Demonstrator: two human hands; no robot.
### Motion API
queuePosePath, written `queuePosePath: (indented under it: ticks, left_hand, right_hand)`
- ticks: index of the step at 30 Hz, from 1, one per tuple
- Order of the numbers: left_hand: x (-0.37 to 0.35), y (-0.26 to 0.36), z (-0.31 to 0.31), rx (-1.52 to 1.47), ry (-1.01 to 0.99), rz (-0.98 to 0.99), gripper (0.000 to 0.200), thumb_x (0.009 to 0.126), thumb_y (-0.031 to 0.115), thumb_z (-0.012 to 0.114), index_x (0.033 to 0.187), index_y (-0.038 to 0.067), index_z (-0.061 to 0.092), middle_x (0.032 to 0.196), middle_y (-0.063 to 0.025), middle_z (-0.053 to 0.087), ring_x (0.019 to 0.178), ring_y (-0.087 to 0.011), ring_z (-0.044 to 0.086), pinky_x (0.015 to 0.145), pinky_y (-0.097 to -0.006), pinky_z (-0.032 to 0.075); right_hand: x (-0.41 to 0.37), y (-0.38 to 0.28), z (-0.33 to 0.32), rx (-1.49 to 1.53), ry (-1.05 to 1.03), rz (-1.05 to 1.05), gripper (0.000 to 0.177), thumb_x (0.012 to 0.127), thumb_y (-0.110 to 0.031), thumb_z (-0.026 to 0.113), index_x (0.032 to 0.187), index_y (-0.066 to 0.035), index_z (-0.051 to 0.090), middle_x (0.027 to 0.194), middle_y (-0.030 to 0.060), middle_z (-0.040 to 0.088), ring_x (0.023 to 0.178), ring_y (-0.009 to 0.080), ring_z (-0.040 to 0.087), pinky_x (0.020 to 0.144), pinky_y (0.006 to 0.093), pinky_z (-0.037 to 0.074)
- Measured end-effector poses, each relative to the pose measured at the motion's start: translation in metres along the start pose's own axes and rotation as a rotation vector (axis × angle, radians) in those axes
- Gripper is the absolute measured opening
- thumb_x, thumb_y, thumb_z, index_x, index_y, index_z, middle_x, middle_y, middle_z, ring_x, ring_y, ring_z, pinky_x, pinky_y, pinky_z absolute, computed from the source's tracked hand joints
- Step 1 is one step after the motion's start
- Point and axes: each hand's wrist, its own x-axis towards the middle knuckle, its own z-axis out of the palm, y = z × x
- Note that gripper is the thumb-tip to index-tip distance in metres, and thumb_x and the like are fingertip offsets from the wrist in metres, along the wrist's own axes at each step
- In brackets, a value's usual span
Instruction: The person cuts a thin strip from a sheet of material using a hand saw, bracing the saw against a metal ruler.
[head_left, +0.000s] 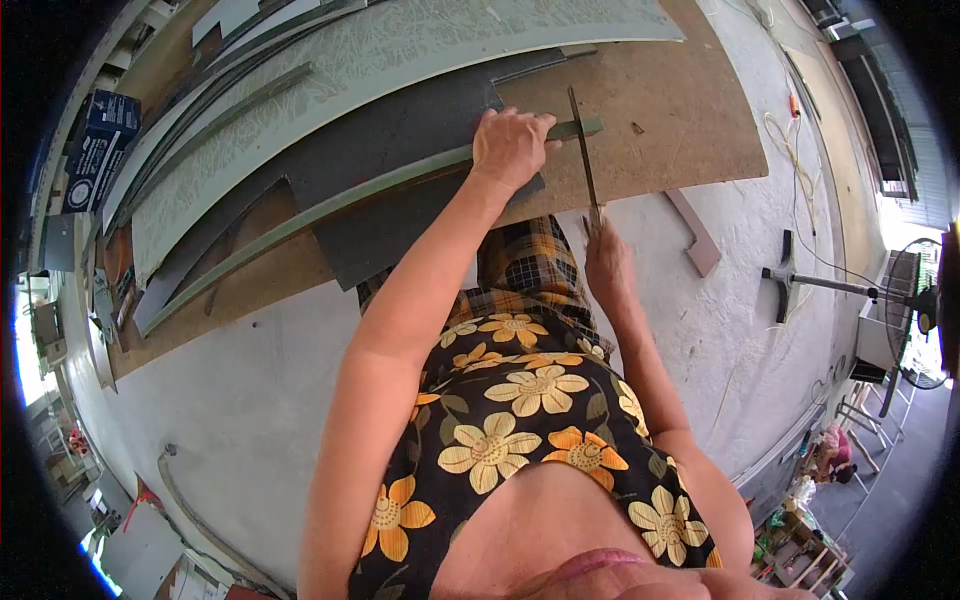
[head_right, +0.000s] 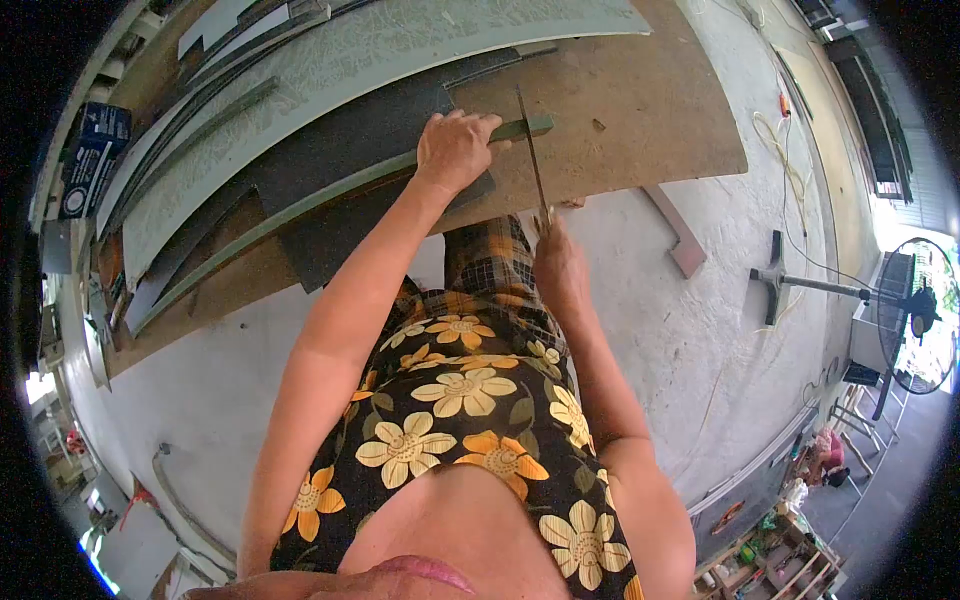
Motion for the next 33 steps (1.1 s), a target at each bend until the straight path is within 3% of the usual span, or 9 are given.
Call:
queuePosePath:
  ticks: [4,7,13,17,22,25,27,30,33]
  left_hand:
    - [-0.002,-0.002,0.005,0.000,0.040,0.019,0.035,0.086,0.042,0.065,0.105,0.014,0.069,0.089,-0.0067,0.071,0.089,-0.0243,0.065,0.078,-0.0410,0.048]
    - [0.000,0.000,0.003,-0.010,-0.002,-0.014,0.030,0.086,0.038,0.066,0.107,0.017,0.070,0.093,-0.0065,0.071,0.093,-0.0240,0.065,0.082,-0.0407,0.047]
    - [-0.001,-0.001,-0.001,-0.012,0.005,-0.003,0.032,0.086,0.040,0.066,0.106,0.016,0.070,0.090,-0.0079,0.071,0.092,-0.0246,0.066,0.079,-0.0408,0.048]
    - [-0.001,-0.001,-0.001,0.012,0.002,0.010,0.035,0.084,0.043,0.067,0.104,0.015,0.070,0.089,-0.0083,0.071,0.090,-0.0249,0.066,0.077,-0.0403,0.049]
    - [-0.001,-0.003,0.002,-0.012,0.027,0.022,0.034,0.083,0.042,0.068,0.102,0.014,0.069,0.089,-0.0083,0.071,0.088,-0.0255,0.066,0.076,-0.0405,0.049]
    - [-0.002,-0.001,0.002,-0.012,0.031,0.029,0.033,0.083,0.042,0.068,0.102,0.014,0.069,0.088,-0.0081,0.071,0.087,-0.0255,0.066,0.077,-0.0410,0.049]
    - [-0.002,-0.002,0.001,-0.007,0.039,0.026,0.033,0.084,0.041,0.068,0.102,0.013,0.069,0.088,-0.0080,0.071,0.087,-0.0254,0.066,0.077,-0.0413,0.049]
    - [-0.002,-0.001,-0.002,0.001,0.025,0.022,0.034,0.084,0.041,0.067,0.103,0.013,0.069,0.089,-0.0081,0.071,0.088,-0.0253,0.066,0.077,-0.0417,0.049]
    - [-0.001,0.001,-0.006,0.003,-0.021,0.011,0.034,0.085,0.041,0.066,0.105,0.013,0.069,0.090,-0.0083,0.071,0.088,-0.0257,0.066,0.078,-0.0425,0.049]
  right_hand:
    - [-0.002,-0.012,-0.020,-0.013,-0.101,0.041,0.016,0.096,-0.012,0.045,0.099,0.003,0.051,0.088,0.0322,0.060,0.086,0.0517,0.056,0.070,0.0562,0.043]
    - [0.036,-0.011,-0.016,-0.016,0.019,-0.168,0.018,0.093,-0.013,0.047,0.105,0.000,0.052,0.091,0.0319,0.061,0.089,0.0512,0.057,0.070,0.0579,0.044]
    - [0.085,-0.035,-0.009,-0.067,-0.016,-0.117,0.022,0.094,-0.014,0.045,0.109,-0.001,0.053,0.095,0.0322,0.060,0.096,0.0498,0.056,0.076,0.0576,0.044]
    - [0.023,0.023,0.022,-0.011,0.047,-0.161,0.025,0.094,-0.012,0.046,0.115,0.000,0.053,0.094,0.0317,0.061,0.093,0.0504,0.057,0.074,0.0561,0.045]
    - [-0.025,0.022,0.003,-0.032,-0.049,-0.007,0.028,0.095,-0.012,0.045,0.118,0.001,0.053,0.093,0.0309,0.061,0.092,0.0498,0.057,0.074,0.0540,0.045]
    - [0.013,0.016,-0.002,-0.088,-0.064,-0.094,0.023,0.095,-0.013,0.045,0.111,0.002,0.054,0.090,0.0317,0.060,0.091,0.0502,0.056,0.073,0.0544,0.045]
    - [0.053,0.006,0.000,-0.034,0.064,-0.270,0.019,0.095,-0.013,0.045,0.104,0.002,0.053,0.091,0.0319,0.060,0.091,0.0505,0.056,0.073,0.0546,0.044]
    - [0.093,-0.032,-0.008,-0.090,-0.056,-0.161,0.019,0.091,-0.011,0.048,0.106,0.001,0.049,0.095,0.0310,0.062,0.091,0.0496,0.057,0.075,0.0560,0.045]
    - [0.086,-0.017,0.006,-0.041,0.050,-0.227,0.020,0.090,-0.010,0.048,0.107,0.000,0.051,0.094,0.0309,0.062,0.089,0.0499,0.058,0.073,0.0564,0.045]
